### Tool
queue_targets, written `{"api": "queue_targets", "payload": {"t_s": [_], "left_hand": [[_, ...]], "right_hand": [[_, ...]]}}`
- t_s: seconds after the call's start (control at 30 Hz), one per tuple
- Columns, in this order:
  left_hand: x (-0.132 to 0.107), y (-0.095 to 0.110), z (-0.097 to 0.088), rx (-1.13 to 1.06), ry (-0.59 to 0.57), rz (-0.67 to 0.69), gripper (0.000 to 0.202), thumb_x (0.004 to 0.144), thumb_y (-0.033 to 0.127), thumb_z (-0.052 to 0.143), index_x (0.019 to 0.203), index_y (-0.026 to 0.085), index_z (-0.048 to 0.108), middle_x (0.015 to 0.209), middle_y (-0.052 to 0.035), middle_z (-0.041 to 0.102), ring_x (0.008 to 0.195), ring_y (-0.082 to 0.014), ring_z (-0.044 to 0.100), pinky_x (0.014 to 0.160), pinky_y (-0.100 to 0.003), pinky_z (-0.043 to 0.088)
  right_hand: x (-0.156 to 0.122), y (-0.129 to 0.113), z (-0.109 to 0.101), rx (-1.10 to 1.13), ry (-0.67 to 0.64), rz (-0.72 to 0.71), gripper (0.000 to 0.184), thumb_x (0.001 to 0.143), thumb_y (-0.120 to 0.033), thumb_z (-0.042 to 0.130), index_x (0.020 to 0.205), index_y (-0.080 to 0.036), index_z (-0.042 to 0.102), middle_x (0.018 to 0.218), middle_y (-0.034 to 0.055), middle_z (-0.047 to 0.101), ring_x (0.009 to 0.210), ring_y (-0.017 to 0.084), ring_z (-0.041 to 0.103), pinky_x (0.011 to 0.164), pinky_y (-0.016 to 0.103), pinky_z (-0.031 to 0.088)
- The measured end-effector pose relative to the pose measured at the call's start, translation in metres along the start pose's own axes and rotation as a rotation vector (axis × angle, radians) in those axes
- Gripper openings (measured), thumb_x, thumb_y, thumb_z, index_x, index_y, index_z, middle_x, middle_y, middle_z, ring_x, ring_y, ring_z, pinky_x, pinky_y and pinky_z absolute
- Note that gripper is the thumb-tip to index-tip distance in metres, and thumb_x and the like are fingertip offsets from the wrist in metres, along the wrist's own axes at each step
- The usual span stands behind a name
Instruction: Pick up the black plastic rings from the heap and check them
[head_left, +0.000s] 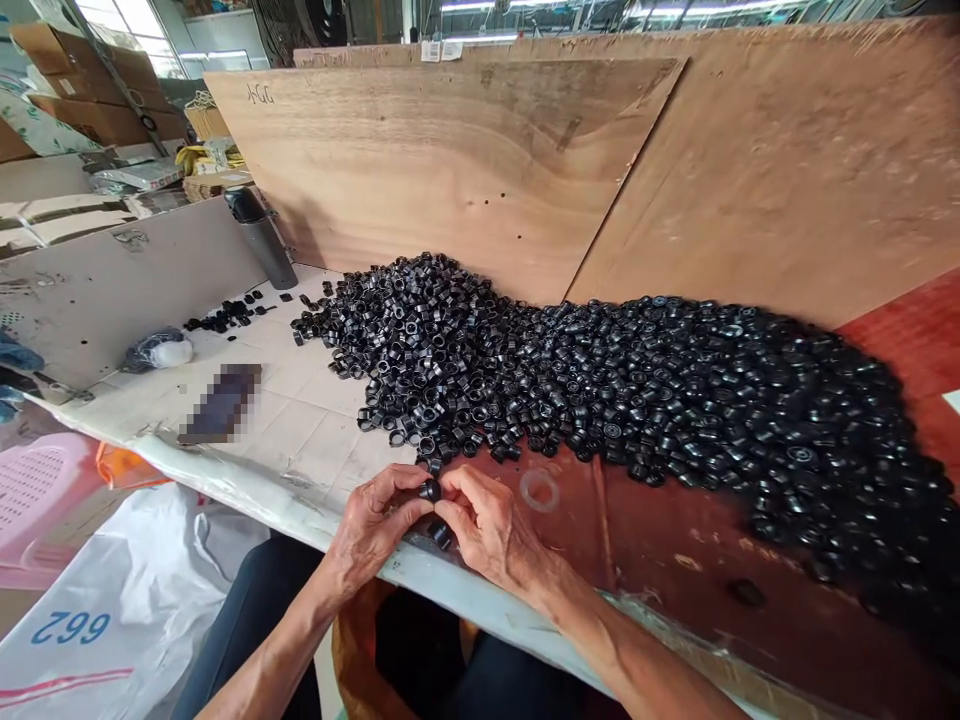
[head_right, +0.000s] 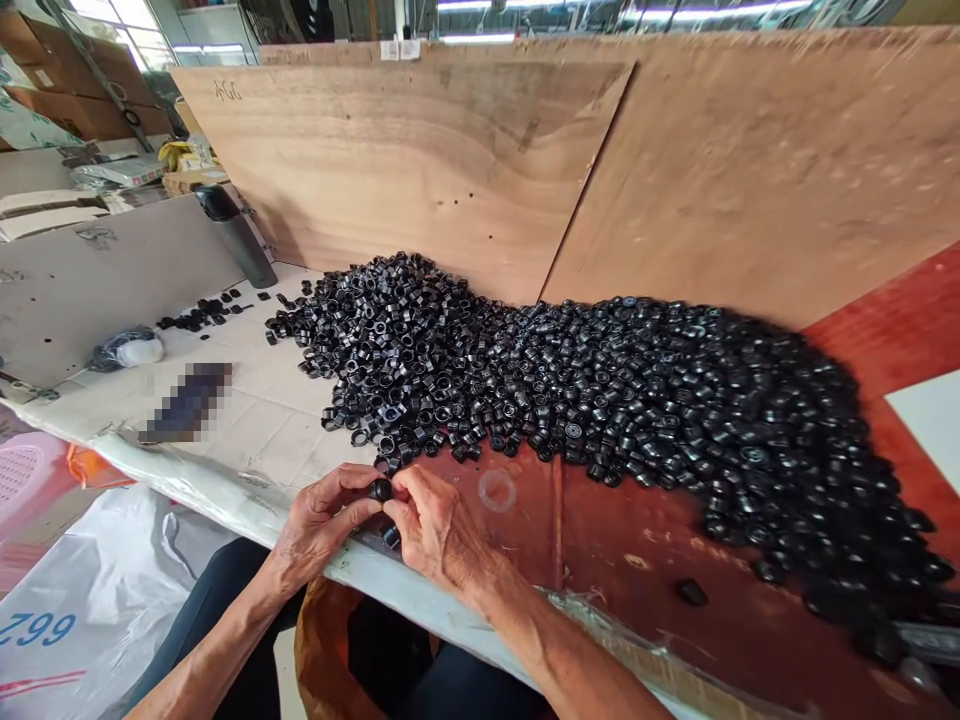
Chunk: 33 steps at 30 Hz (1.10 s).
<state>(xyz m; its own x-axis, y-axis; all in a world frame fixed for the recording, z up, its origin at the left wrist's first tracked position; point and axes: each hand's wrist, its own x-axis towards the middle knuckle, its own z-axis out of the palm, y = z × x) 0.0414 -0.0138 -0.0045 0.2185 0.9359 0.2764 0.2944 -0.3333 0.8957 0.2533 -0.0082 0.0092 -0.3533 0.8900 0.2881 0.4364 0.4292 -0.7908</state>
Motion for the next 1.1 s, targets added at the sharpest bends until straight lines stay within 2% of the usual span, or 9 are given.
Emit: {"api": "queue_targets", "payload": {"t_s": [0.1,0.27,0.47,0.57,0.77,0.83,0.93,1.0,1.1], "left_hand": [[0.001,0.005,0.0,-0.11,-0.048,-0.088,0.023,0.098,0.039,0.072,0.111,0.02,0.075,0.114,-0.0087,0.077,0.104,-0.0225,0.076,0.093,-0.035,0.064],[0.004,0.012,0.0,-0.13,-0.071,-0.142,0.029,0.095,0.043,0.074,0.109,0.018,0.075,0.106,-0.0082,0.078,0.088,-0.0203,0.077,0.08,-0.031,0.066],[0.004,0.004,-0.002,0.102,-0.053,0.04,0.017,0.097,0.033,0.072,0.111,0.022,0.074,0.11,-0.0059,0.081,0.109,-0.0229,0.077,0.097,-0.036,0.063],[0.003,0.001,-0.001,0.164,-0.047,0.095,0.015,0.1,0.028,0.069,0.113,0.024,0.072,0.112,-0.005,0.08,0.11,-0.0216,0.077,0.097,-0.034,0.063],[0.002,0.008,0.002,0.244,-0.092,0.194,0.018,0.103,0.023,0.059,0.117,0.023,0.07,0.115,-0.0072,0.079,0.115,-0.0225,0.075,0.1,-0.036,0.062],[0.005,0.014,0.001,0.26,-0.157,0.163,0.012,0.102,0.024,0.061,0.108,0.022,0.071,0.11,-0.0073,0.078,0.11,-0.0224,0.075,0.097,-0.035,0.062],[0.012,0.019,0.002,0.247,-0.138,0.006,0.011,0.097,0.031,0.067,0.093,0.021,0.069,0.094,-0.004,0.073,0.085,-0.0182,0.074,0.078,-0.03,0.062],[0.019,0.018,0.005,0.251,-0.03,-0.077,0.015,0.094,0.035,0.07,0.099,0.02,0.07,0.087,-0.0009,0.069,0.07,-0.0145,0.069,0.066,-0.026,0.06],[0.03,0.011,0.013,0.334,0.046,-0.073,0.023,0.092,0.033,0.071,0.113,0.023,0.074,0.085,0.0012,0.067,0.062,-0.0122,0.064,0.061,-0.024,0.057]], "right_hand": [[-0.001,0.0,-0.002,0.045,-0.006,-0.034,0.012,0.097,-0.016,0.055,0.103,-0.023,0.062,0.088,0.0027,0.067,0.078,0.017,0.063,0.071,0.026,0.05],[-0.001,0.001,-0.004,0.057,-0.043,-0.021,0.009,0.098,-0.017,0.056,0.1,-0.023,0.064,0.085,0.0015,0.067,0.075,0.016,0.063,0.07,0.025,0.05],[0.001,-0.002,-0.003,0.002,-0.024,0.009,0.011,0.096,-0.014,0.053,0.093,-0.023,0.059,0.076,0.0,0.066,0.067,0.015,0.062,0.066,0.025,0.047],[0.0,-0.004,0.0,-0.073,-0.015,-0.015,0.013,0.095,-0.011,0.051,0.096,-0.022,0.058,0.081,0.0027,0.069,0.07,0.017,0.066,0.068,0.026,0.048],[-0.003,-0.009,0.001,-0.196,-0.058,0.065,0.013,0.093,-0.01,0.058,0.1,-0.021,0.06,0.086,0.0056,0.074,0.075,0.02,0.07,0.067,0.027,0.046],[-0.002,-0.007,-0.005,-0.2,-0.049,0.085,0.009,0.093,-0.013,0.062,0.091,-0.022,0.06,0.079,0.0028,0.072,0.069,0.018,0.067,0.063,0.026,0.044],[0.001,0.004,-0.018,-0.325,0.151,0.131,0.016,0.095,-0.017,0.063,0.081,-0.022,0.057,0.076,0.0018,0.065,0.069,0.017,0.062,0.064,0.026,0.042],[0.004,0.015,-0.025,-0.504,0.261,0.198,0.009,0.094,-0.013,0.062,0.09,-0.021,0.062,0.091,0.0063,0.065,0.075,0.019,0.062,0.066,0.028,0.043],[0.007,0.031,-0.03,-0.671,0.198,0.282,0.012,0.093,-0.009,0.064,0.1,-0.018,0.064,0.105,0.0109,0.063,0.073,0.019,0.06,0.064,0.03,0.042]]}}
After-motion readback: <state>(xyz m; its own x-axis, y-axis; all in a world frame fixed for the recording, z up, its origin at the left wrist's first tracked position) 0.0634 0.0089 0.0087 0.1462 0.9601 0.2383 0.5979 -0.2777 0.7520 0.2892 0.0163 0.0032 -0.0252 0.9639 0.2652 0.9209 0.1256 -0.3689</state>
